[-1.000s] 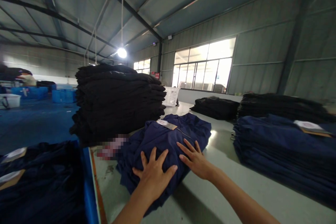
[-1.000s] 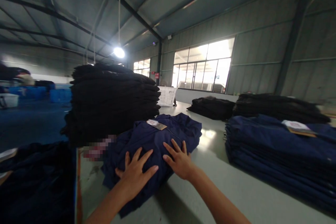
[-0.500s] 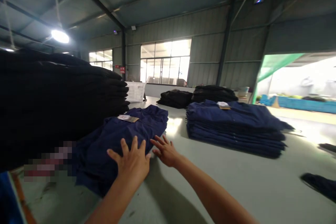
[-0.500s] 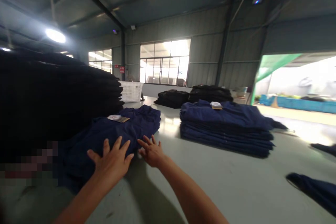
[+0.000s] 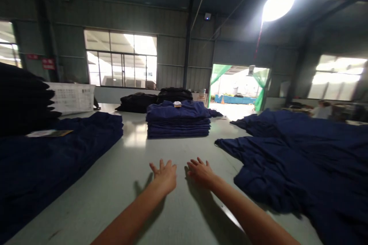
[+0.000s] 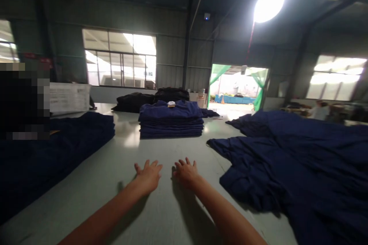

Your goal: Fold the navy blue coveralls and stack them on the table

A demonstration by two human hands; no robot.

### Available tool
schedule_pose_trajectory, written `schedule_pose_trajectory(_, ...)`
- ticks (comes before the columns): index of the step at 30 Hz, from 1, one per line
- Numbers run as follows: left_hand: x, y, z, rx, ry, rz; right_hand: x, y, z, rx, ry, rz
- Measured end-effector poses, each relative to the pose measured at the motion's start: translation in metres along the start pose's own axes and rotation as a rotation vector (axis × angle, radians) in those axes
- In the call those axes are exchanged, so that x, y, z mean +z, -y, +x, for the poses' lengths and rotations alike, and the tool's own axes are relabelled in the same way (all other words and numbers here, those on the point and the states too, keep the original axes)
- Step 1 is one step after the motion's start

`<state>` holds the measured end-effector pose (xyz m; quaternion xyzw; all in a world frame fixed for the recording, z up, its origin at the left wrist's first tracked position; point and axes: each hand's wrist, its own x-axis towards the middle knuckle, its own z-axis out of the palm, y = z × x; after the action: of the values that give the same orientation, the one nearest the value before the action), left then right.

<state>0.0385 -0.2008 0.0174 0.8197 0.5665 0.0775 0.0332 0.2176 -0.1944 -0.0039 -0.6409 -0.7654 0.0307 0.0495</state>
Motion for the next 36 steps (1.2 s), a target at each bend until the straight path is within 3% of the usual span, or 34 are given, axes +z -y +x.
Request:
schedule_pose_trajectory(7,0.019,-0.074,0.031,0.229,0.075,-0.068,-0.011,-0.088,-0.055,0.211,-0.069,-0.054)
schedule_pose_trajectory(18,0.057,-0.218,0.07,0.7,0.198,-0.397,-0.044,-0.226,-0.067,0.466,-0.098,-0.073)
schedule_pose_trajectory(21,0.069,-0.244,0.076,0.736,0.223,-0.402,-0.043,-0.26,-0.076,0.539,-0.084,-0.077)
schedule_pose_trajectory(24,0.075,-0.255,0.081,0.729,0.167,-0.344,-0.033,-0.28,-0.082,0.615,-0.035,-0.082)
schedule_pose_trajectory(27,0.074,-0.252,0.085,0.741,0.106,-0.256,-0.019,-0.28,-0.08,0.644,0.002,-0.064)
schedule_pose_trajectory(32,0.065,-0.23,0.087,0.737,0.055,-0.148,-0.01,-0.251,-0.068,0.633,0.019,-0.006)
schedule_pose_trajectory(36,0.058,-0.198,0.083,0.692,0.074,-0.123,-0.009,-0.215,-0.055,0.625,0.044,0.046)
